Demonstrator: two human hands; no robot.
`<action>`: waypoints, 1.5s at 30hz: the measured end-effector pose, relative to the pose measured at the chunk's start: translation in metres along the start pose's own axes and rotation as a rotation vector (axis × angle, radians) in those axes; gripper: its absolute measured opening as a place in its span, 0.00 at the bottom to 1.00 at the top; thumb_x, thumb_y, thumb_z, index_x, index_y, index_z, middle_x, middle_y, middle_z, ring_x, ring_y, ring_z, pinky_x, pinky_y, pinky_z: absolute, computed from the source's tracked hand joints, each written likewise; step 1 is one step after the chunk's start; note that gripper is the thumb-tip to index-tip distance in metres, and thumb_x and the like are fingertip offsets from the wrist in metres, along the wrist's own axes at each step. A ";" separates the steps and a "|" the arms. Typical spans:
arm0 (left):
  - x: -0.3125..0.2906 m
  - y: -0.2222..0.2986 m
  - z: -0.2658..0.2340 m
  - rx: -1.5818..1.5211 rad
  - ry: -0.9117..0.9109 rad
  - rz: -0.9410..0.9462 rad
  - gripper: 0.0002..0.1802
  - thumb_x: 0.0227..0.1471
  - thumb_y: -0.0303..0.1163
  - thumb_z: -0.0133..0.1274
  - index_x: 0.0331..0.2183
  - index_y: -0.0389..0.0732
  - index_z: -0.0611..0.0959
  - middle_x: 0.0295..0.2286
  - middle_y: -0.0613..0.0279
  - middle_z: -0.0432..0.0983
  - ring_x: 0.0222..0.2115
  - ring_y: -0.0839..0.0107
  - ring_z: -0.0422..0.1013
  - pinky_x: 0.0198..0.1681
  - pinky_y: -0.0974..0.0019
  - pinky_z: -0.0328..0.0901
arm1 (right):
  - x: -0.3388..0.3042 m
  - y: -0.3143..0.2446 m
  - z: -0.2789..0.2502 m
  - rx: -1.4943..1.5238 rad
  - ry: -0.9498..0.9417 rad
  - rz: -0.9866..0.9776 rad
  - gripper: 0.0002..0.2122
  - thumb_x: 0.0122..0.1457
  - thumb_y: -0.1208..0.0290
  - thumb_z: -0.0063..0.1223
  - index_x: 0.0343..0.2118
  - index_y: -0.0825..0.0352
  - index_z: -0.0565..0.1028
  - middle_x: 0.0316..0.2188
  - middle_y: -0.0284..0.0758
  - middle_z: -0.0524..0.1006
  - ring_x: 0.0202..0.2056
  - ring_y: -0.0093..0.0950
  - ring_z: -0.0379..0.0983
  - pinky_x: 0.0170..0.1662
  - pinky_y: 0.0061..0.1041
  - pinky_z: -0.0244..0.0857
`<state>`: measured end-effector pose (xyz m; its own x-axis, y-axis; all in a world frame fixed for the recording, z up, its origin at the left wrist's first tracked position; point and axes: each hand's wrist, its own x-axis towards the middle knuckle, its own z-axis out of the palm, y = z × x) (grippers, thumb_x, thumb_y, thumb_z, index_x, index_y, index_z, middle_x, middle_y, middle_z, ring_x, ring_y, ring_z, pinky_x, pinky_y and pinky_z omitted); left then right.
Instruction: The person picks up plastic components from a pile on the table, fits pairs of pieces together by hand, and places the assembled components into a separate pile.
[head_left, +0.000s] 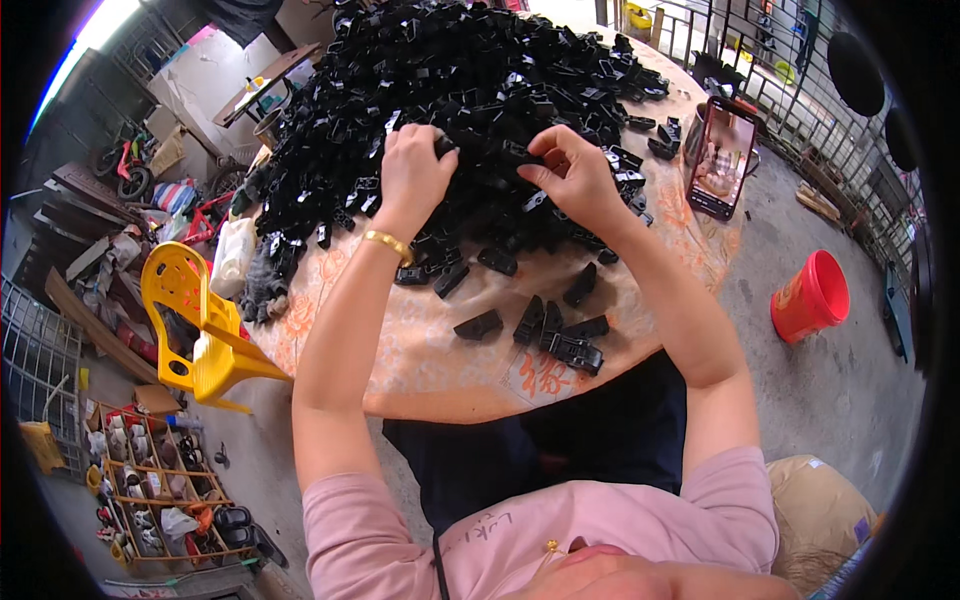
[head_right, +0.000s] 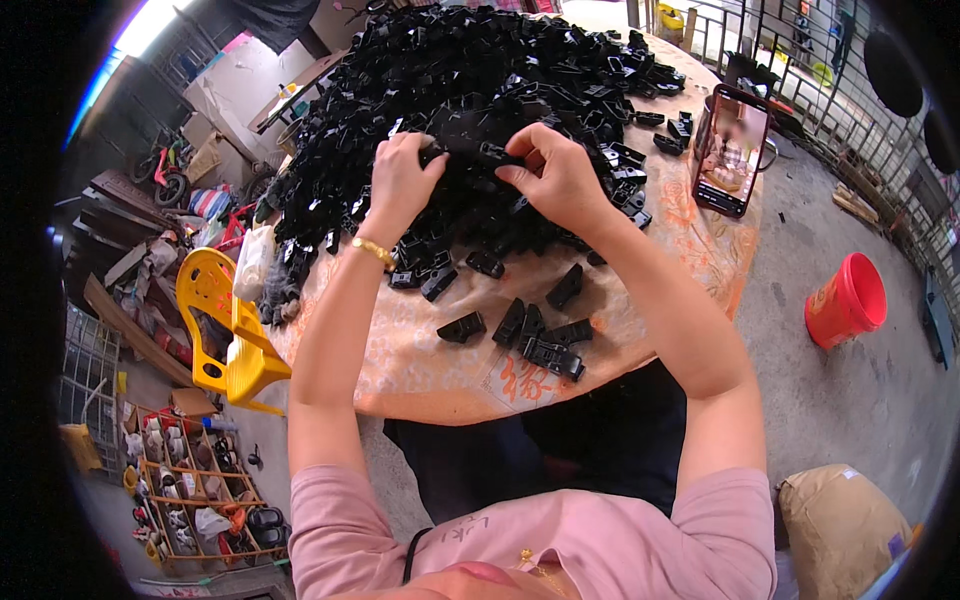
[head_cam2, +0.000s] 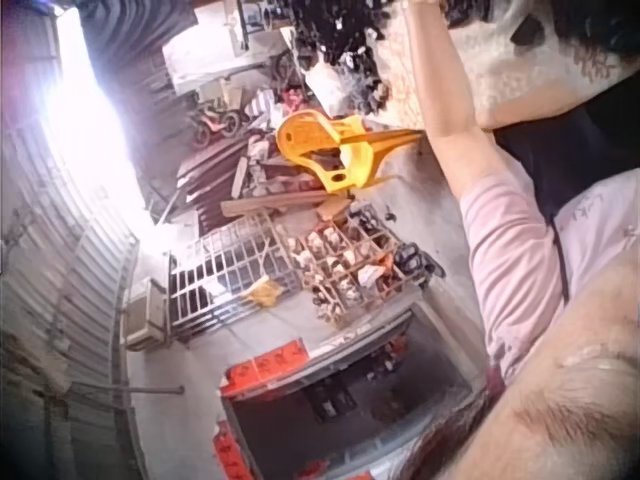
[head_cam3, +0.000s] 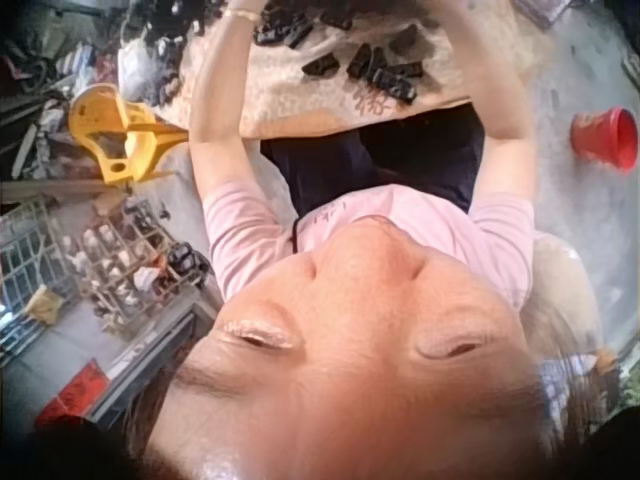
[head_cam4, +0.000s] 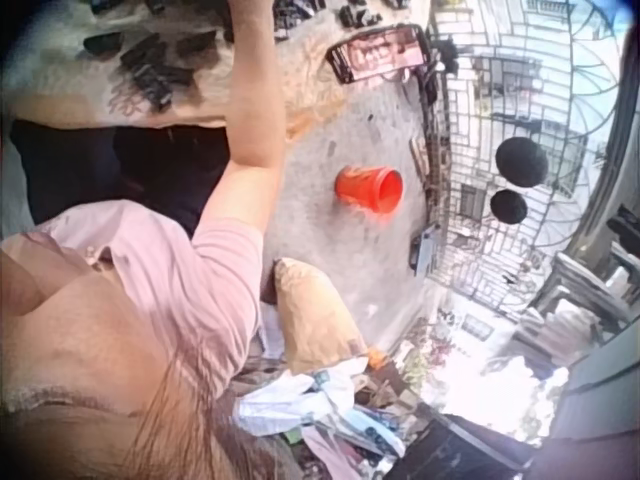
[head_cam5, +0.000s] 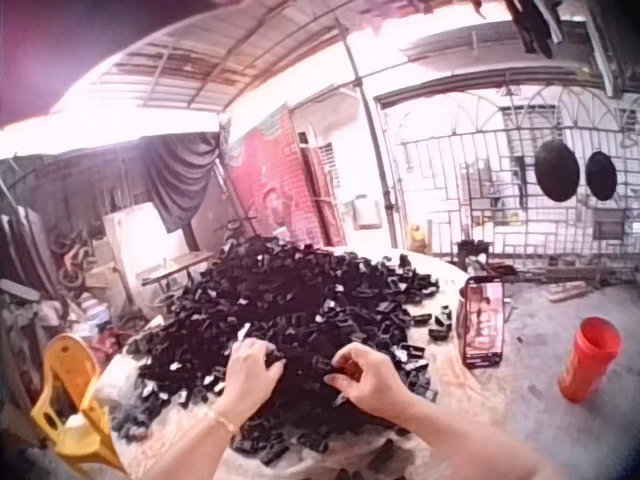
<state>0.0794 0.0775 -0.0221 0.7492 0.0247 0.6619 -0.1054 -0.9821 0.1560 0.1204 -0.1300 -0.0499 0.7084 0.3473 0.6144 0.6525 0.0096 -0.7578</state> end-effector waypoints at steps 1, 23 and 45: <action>0.000 -0.001 -0.004 0.009 0.076 0.078 0.16 0.41 0.36 0.58 0.32 0.35 0.79 0.28 0.54 0.74 0.31 0.62 0.70 0.37 0.63 0.64 | -0.001 -0.001 0.002 0.069 0.013 0.011 0.10 0.45 0.76 0.61 0.31 0.69 0.73 0.26 0.33 0.73 0.25 0.20 0.69 0.30 0.18 0.65; -0.050 0.040 -0.030 -1.641 -0.317 -0.643 0.14 0.57 0.33 0.43 0.42 0.35 0.72 0.27 0.61 0.74 0.23 0.75 0.71 0.26 0.75 0.65 | -0.016 -0.024 0.013 0.027 0.044 -0.358 0.15 0.42 0.81 0.60 0.36 0.63 0.75 0.31 0.31 0.76 0.33 0.24 0.70 0.34 0.19 0.67; -0.047 0.035 -0.055 -1.272 -0.654 -0.711 0.15 0.57 0.37 0.41 0.31 0.34 0.75 0.19 0.59 0.73 0.13 0.77 0.68 0.11 0.78 0.60 | -0.024 -0.038 0.015 -0.493 -0.155 -0.758 0.12 0.41 0.74 0.57 0.33 0.62 0.74 0.31 0.27 0.72 0.34 0.26 0.68 0.33 0.21 0.68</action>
<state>0.0040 0.0520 -0.0076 0.9851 -0.0204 -0.1707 0.1705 -0.0102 0.9853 0.0746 -0.1250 -0.0392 0.0227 0.5338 0.8453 0.9940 -0.1024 0.0380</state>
